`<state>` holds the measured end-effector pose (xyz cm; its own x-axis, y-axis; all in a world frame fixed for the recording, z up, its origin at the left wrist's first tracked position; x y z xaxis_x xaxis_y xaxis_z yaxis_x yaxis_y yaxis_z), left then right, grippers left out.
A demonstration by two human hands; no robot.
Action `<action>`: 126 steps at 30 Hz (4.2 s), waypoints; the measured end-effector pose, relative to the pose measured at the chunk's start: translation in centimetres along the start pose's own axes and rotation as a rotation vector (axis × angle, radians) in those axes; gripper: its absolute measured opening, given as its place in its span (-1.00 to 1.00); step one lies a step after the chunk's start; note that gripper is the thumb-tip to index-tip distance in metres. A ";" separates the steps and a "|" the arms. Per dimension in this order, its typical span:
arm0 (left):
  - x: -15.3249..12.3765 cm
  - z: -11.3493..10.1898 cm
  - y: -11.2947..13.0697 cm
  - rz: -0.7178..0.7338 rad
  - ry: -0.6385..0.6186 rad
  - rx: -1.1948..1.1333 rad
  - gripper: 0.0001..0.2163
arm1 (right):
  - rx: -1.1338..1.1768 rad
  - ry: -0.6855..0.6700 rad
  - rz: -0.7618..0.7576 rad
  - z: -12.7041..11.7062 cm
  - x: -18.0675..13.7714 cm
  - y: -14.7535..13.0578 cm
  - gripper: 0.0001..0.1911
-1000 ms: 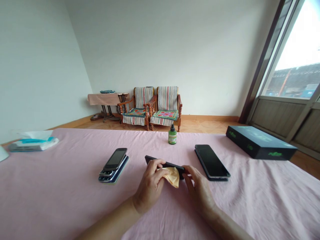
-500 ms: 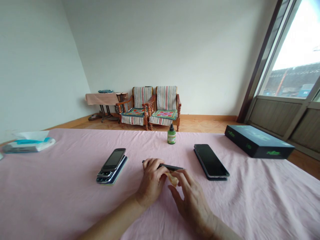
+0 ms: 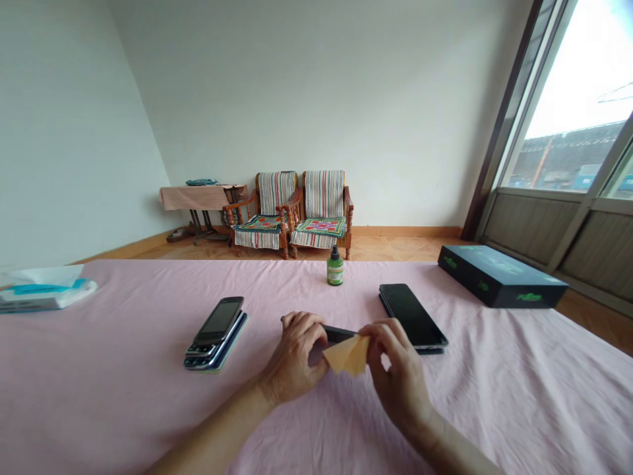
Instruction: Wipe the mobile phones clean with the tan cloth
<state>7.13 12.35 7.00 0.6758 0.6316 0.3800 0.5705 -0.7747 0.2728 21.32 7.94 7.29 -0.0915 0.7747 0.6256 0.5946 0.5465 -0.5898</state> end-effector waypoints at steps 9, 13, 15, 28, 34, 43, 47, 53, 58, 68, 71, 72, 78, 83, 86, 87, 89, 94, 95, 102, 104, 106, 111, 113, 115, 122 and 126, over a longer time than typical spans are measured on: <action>-0.2 -0.4 -1.2 -0.054 0.061 0.050 -0.89 | 0.360 -0.079 0.215 1.9 0.3 5.4 -0.91; -0.3 -0.7 -1.3 -0.070 0.072 0.059 -0.88 | 0.196 -0.172 0.187 2.9 0.2 4.5 -0.86; -0.4 -0.7 -1.2 -0.072 0.071 0.060 -0.88 | 0.115 -0.202 0.177 3.0 0.2 3.9 -0.86; -0.7 -1.2 -1.2 -0.091 0.110 0.087 -0.88 | 0.178 -0.034 0.332 1.0 -0.2 5.0 -0.74; -0.7 -1.3 -1.9 -0.154 0.131 0.152 -0.87 | 0.235 -0.058 0.388 2.2 -1.0 6.0 -0.73; -0.6 -1.1 -1.9 -0.172 0.141 0.177 -0.87 | 0.304 -0.091 0.270 3.6 -0.6 4.9 -0.59; -0.4 -1.0 -2.1 -0.166 0.130 0.176 -0.86 | 0.169 -0.201 0.265 4.2 0.1 4.6 -0.58; -0.4 -1.0 -2.0 -0.171 0.127 0.184 -0.85 | 0.092 -0.188 0.234 3.7 0.6 4.4 -0.59; -0.4 -0.9 -1.9 -0.173 0.118 0.185 -0.84 | 0.029 -0.183 0.246 3.7 0.4 4.4 -0.53; -0.3 -0.6 -2.2 -0.183 0.089 0.186 -0.84 | 0.026 -0.093 0.173 2.8 0.4 3.1 -0.52; -0.3 -0.7 -2.1 -0.185 0.084 0.185 -0.84 | -0.012 -0.111 0.176 3.0 0.4 3.1 -0.51; -0.3 -0.7 -2.1 -0.184 0.084 0.186 -0.84 | -0.033 -0.134 0.194 3.2 0.4 3.3 -0.52; -0.2 -0.8 -2.1 -0.185 0.088 0.194 -0.83 | -0.039 -0.204 0.264 3.6 0.2 4.1 -0.49; -0.2 -0.7 -2.1 -0.186 0.084 0.199 -0.84 | 0.004 -0.093 0.049 2.4 0.6 1.4 -0.40; -0.2 -0.8 -2.1 -0.188 0.086 0.199 -0.84 | 0.007 -0.119 0.018 2.9 0.7 1.2 -0.37; -0.2 -0.8 -2.0 -0.188 0.087 0.198 -0.84 | 0.000 -0.125 0.056 3.1 0.7 1.7 -0.37; -0.1 -0.9 -2.0 -0.185 0.089 0.196 -0.83 | -0.021 -0.153 0.159 3.4 0.6 3.1 -0.42; -0.1 -0.9 -2.0 -0.168 0.093 0.191 -0.82 | -0.070 -0.316 0.293 4.8 0.3 4.8 -0.61; -0.2 -0.9 -2.1 -0.161 0.094 0.188 -0.82 | -0.072 -0.330 0.287 4.9 0.3 4.7 -0.63; -0.7 -1.9 -3.3 -0.113 0.089 0.205 -0.75 | -0.042 -0.342 0.249 4.8 0.1 4.1 -0.66; -0.7 -2.1 -3.2 -0.116 0.072 0.227 -0.80 | -0.032 -0.351 0.246 4.9 0.1 4.1 -0.64; -0.6 -2.2 -3.0 -0.131 0.065 0.250 -0.88 | -0.020 -0.360 0.247 5.0 0.1 3.9 -0.62; -0.7 -2.1 -2.7 -0.162 0.090 0.271 -0.90 | 0.013 -0.356 0.259 4.8 0.2 3.5 -0.60; -0.9 -2.2 -2.9 -0.174 0.118 0.244 -0.90 | 0.039 -0.348 0.250 4.8 0.2 3.5 -0.62; -1.0 -2.6 -3.2 -0.194 0.151 0.207 -0.89 | 0.091 -0.335 0.258 4.9 0.1 3.8 -0.62; -1.0 -3.3 -3.9 -0.270 0.211 0.074 -0.90 | 0.711 -0.214 0.396 6.6 -0.5 6.2 -0.57; -0.9 -2.6 -4.0 -0.255 0.210 -0.002 -0.85 | 0.876 -0.120 0.479 6.3 -0.6 6.5 -0.54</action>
<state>3.01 14.81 7.90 0.4000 0.7849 0.4733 0.7080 -0.5926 0.3843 20.20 13.03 -0.10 -0.1050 0.9749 0.1965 -0.2025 0.1725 -0.9640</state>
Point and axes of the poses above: each hand's wrist, its own x-axis towards the middle knuckle, its own z-axis out of the palm, y = z × x, the point moved 10 cm from there along x, towards the middle knuckle, and after that the axes turned 13 degrees about -y, right-handed, at the moved point
